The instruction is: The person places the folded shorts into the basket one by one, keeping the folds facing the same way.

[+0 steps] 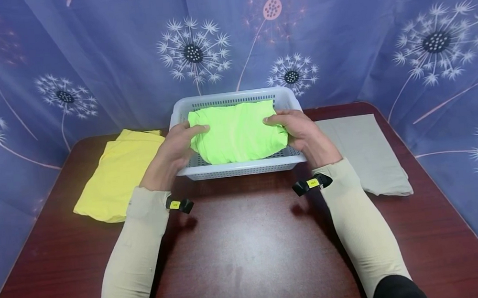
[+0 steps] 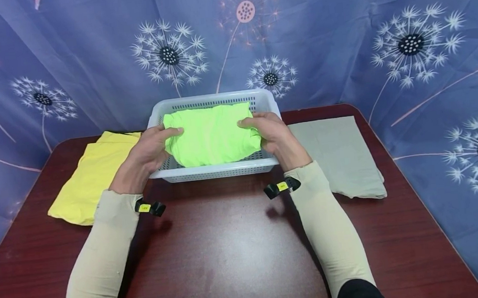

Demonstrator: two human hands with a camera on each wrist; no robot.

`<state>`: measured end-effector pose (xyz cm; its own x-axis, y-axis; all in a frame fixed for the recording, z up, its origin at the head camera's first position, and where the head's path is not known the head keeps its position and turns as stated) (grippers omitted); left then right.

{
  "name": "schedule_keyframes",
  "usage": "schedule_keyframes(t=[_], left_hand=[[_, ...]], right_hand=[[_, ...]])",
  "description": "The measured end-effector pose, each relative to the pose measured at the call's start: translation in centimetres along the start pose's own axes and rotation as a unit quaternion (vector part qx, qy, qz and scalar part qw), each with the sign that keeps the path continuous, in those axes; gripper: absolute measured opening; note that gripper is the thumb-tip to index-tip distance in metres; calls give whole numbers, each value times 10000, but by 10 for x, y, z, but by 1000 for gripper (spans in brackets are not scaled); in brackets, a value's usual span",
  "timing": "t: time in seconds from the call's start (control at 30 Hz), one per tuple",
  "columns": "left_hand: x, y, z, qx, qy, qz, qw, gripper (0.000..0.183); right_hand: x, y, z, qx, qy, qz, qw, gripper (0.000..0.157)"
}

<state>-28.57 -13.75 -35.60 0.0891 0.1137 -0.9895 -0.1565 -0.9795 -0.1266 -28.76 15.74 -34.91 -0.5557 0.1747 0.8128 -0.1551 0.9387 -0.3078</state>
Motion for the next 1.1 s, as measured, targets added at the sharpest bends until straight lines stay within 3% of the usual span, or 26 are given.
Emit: schedule_keyframes(t=[0.3,0.63,0.8,0.97,1.1], left_hand=[[3,-3,-1,209,-250,582,9978,47],[4,-4,-1,324,-380,1145,9922,48],[5,-6,-2,434,-418,1515,9866,44],[4,-8,-2,460,-415,1855,9807,55],[4,-9,-1,526,-429,2103,9753,46]], right_hand=[[-1,0,2,-167,106,-438,9988,47],[-4,-1,5,-416,152,-1021,9938,53],[-5,-5,2,-922,197,-1830,9786,55],[-5,-9,0,-1314,243,-2459,9600,61],[-5,-8,0,-1550,190,-2982,9416,72]])
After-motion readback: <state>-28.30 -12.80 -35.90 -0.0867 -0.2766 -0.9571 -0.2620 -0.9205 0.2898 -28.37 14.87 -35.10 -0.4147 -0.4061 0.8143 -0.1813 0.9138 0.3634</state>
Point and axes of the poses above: each hand's wrist, its own z-axis towards the middle knuckle, its own y-axis out of the back of the hand, x = y × z, the point moved 1 cm from there along z, towards the middle knuckle, and after that the axes turned 13 degrees about -y, right-handed, at the moved point
